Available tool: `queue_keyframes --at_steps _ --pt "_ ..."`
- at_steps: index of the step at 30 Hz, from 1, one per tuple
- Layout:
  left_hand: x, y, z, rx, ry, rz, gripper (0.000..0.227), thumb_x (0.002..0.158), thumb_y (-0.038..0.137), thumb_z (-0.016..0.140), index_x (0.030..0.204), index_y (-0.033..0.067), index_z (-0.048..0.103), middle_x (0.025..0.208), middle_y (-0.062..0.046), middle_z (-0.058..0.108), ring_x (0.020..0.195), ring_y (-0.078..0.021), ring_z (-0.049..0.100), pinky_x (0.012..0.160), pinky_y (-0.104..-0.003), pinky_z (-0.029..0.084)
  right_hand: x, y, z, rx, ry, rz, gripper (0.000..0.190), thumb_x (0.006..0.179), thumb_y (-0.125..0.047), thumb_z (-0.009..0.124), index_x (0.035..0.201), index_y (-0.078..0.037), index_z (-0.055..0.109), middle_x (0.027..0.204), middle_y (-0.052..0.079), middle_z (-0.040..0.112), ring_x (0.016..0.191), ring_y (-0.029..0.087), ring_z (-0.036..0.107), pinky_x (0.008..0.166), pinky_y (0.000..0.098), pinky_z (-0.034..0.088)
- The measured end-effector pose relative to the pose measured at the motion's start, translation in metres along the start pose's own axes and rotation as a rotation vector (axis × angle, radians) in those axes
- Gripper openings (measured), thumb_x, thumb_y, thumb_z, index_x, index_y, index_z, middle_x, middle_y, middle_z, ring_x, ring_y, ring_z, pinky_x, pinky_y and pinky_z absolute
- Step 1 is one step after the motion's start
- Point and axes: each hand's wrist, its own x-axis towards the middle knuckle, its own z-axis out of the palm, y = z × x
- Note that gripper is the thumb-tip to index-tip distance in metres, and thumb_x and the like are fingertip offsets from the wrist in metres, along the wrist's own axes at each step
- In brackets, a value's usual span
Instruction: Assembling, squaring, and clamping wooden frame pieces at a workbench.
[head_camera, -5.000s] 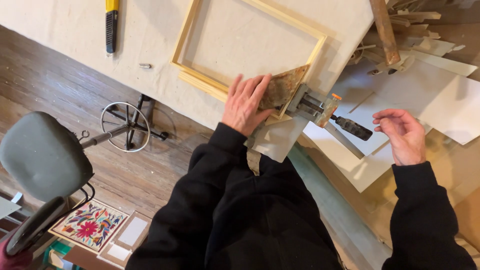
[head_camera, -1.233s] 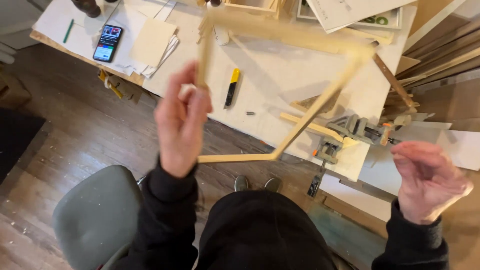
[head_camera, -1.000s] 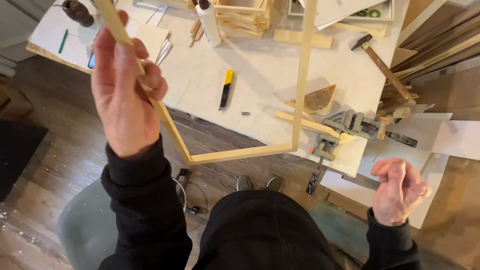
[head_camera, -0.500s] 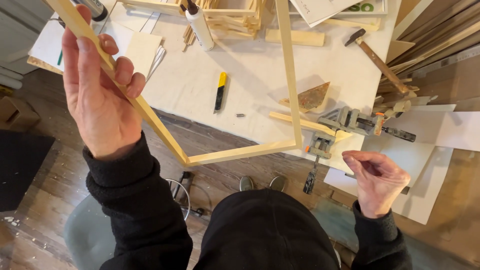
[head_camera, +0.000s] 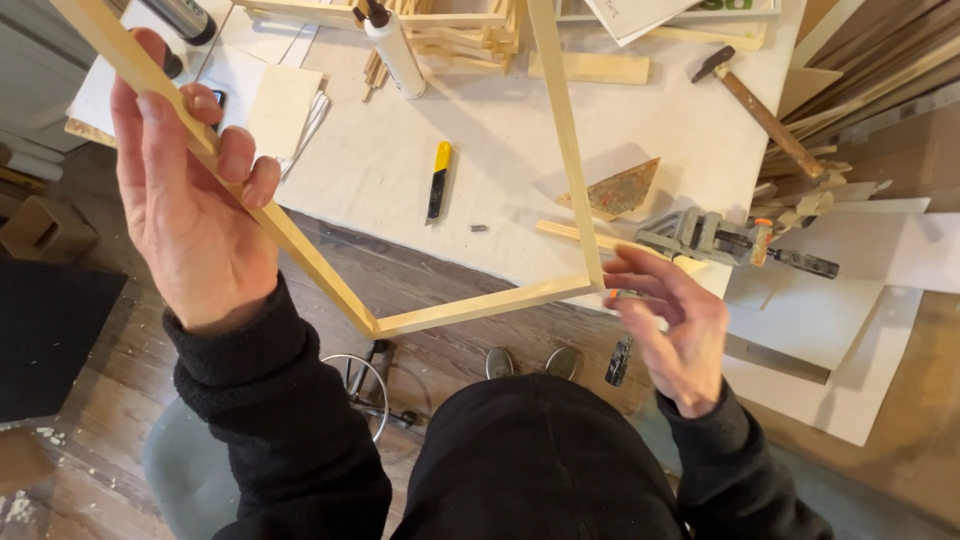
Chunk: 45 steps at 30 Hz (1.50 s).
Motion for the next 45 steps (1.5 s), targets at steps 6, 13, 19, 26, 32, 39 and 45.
queue_keyframes --at_steps 6,13,19,26,32,39,45 --pt "-0.002 -0.004 0.009 0.042 0.014 0.000 0.031 0.126 0.019 0.053 0.155 0.0096 0.047 0.102 -0.002 0.054 0.065 -0.0067 0.041 0.061 -0.023 0.036 0.012 -0.011 0.016 -0.078 -0.055 0.205 0.035 0.090 -0.009 0.075 0.122 0.005 0.069 0.109 0.015 0.076 0.091 0.019 0.076 0.075 0.0314 0.067" --pt "0.005 -0.014 0.002 0.055 0.033 -0.012 0.033 0.126 0.019 0.055 0.156 0.0089 0.046 0.101 -0.002 0.053 0.065 -0.0070 0.041 0.062 -0.024 0.035 0.018 0.000 0.008 0.099 -0.133 0.179 0.032 0.098 -0.004 0.065 0.129 0.005 0.067 0.121 0.013 0.072 0.100 0.018 0.073 0.082 0.0329 0.067" --pt "0.037 -0.032 -0.006 0.039 0.012 -0.030 0.035 0.123 0.017 0.055 0.155 0.0055 0.047 0.099 -0.003 0.054 0.066 -0.0085 0.046 0.055 -0.023 0.036 0.029 0.008 0.009 0.172 -0.138 0.188 0.038 0.100 -0.007 0.062 0.136 0.007 0.062 0.127 0.015 0.067 0.112 0.021 0.070 0.087 0.0359 0.067" --pt "0.106 -0.062 0.000 0.058 0.187 -0.152 0.047 0.110 0.009 0.046 0.156 0.0017 0.045 0.100 -0.002 0.051 0.066 -0.0089 0.042 0.054 -0.022 0.036 0.066 0.018 0.033 0.178 -0.037 0.179 0.045 0.099 -0.012 0.065 0.138 0.008 0.058 0.136 0.020 0.065 0.121 0.025 0.067 0.087 0.0407 0.067" --pt "0.205 -0.120 -0.036 0.061 0.126 -0.119 0.045 0.106 0.009 0.051 0.150 0.0013 0.049 0.100 -0.001 0.055 0.067 -0.0076 0.044 0.051 -0.023 0.036 0.146 0.043 0.078 -0.029 0.103 0.157 0.043 0.100 -0.016 0.063 0.137 0.006 0.061 0.131 0.020 0.070 0.112 0.026 0.074 0.078 0.0400 0.064" --pt "0.388 -0.259 -0.100 -0.124 0.082 -0.226 0.034 0.102 0.008 0.059 0.136 0.0115 0.054 0.106 -0.003 0.064 0.093 -0.0137 0.063 0.074 -0.035 0.056 0.302 0.098 0.127 0.097 0.202 0.184 0.047 0.107 -0.023 0.051 0.144 0.005 0.055 0.132 0.012 0.062 0.112 0.020 0.064 0.085 0.0399 0.063" --pt "0.507 -0.429 -0.160 0.085 -0.109 -0.330 0.007 0.105 0.013 0.062 0.108 0.0068 0.062 0.103 -0.003 0.066 0.098 -0.0154 0.064 0.082 -0.037 0.055 0.371 0.184 0.147 0.226 0.227 0.435 0.052 0.107 -0.033 0.048 0.144 0.002 0.054 0.128 0.010 0.062 0.113 0.019 0.063 0.089 0.0420 0.059"
